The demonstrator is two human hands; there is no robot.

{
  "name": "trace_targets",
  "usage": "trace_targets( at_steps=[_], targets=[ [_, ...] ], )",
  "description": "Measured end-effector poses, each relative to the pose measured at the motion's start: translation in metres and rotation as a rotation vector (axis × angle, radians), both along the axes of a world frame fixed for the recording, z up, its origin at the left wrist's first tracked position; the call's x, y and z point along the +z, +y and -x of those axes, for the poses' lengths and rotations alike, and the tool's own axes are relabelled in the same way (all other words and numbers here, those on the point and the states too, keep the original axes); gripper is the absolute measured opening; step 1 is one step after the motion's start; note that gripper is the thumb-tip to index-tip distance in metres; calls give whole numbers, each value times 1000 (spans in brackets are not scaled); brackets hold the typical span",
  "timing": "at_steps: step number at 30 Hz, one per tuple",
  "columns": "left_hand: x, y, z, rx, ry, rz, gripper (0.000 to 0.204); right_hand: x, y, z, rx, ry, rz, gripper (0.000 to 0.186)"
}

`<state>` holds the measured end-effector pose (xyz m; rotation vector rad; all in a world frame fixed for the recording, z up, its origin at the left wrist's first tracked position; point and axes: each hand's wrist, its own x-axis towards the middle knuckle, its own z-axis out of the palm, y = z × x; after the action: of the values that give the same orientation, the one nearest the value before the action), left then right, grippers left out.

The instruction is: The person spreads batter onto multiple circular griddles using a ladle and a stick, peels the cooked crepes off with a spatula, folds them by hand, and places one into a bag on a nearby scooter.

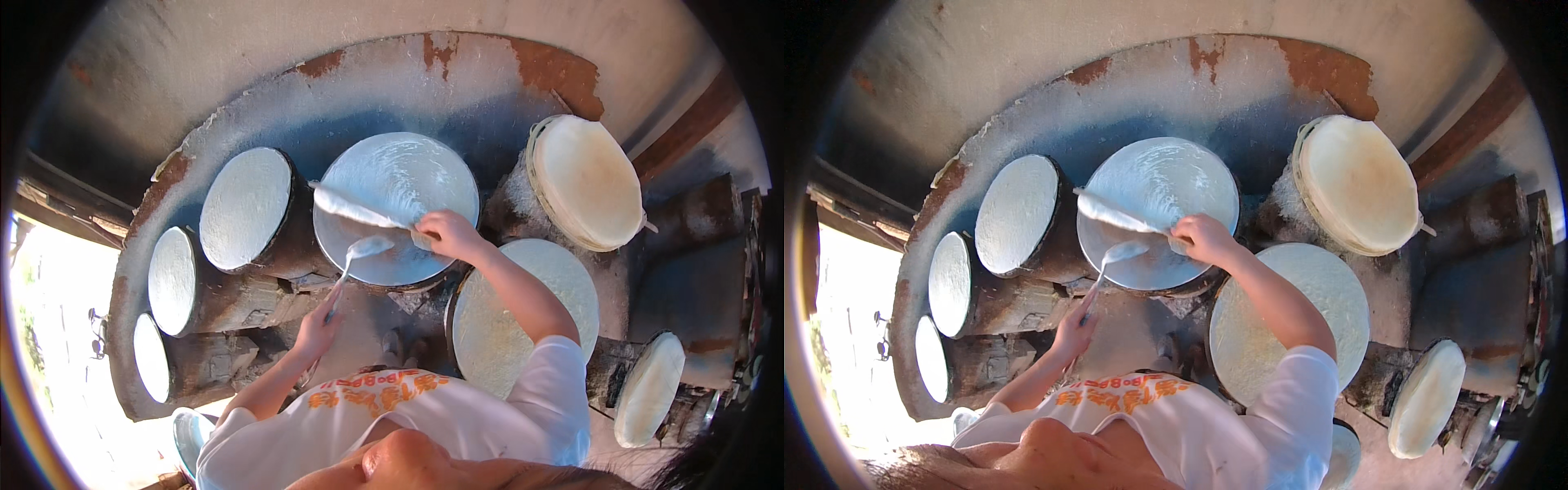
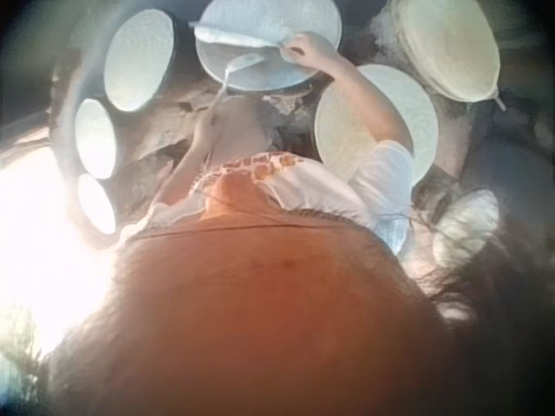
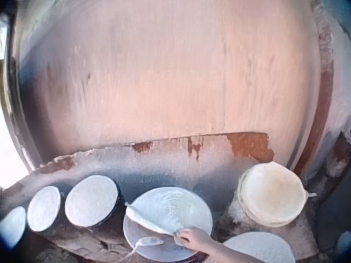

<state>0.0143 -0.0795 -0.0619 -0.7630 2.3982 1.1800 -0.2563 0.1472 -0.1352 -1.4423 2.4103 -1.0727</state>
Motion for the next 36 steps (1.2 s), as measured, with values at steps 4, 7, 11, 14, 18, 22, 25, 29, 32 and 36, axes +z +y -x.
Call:
trace_targets(
  at_steps=[4,7,11,14,18,22,25,29,32,36],
  targets=[
    [-23,-13,-12,-39,166,31,57,15,2,39,-17,-164,-2,32],
    [-38,-21,-21,-33,296,42,56,20,-14,34,11,-143,-89,33],
    [-11,-34,-51,316,121,-272,57,30,56,8,99,-289,-123,36],
    [5,-28,-17,315,215,-183,59,20,60,13,-141,-400,-101,39],
    [-1,-13,-12,407,260,-345,59,6,41,-27,42,-202,14,36],
    [1,4,1,263,225,-367,58,-13,115,-56,-291,-290,207,35],
    [-2,15,0,250,270,-475,58,-10,81,-87,-303,124,144,35],
    [70,-20,-14,166,352,-624,56,-13,75,-192,-299,218,65,30],
    [104,-69,-10,107,577,-684,53,-4,12,-255,-648,-499,503,31],
    [116,-99,-9,154,601,-1019,44,-11,-210,-237,-598,-1131,784,29]
  ],
)
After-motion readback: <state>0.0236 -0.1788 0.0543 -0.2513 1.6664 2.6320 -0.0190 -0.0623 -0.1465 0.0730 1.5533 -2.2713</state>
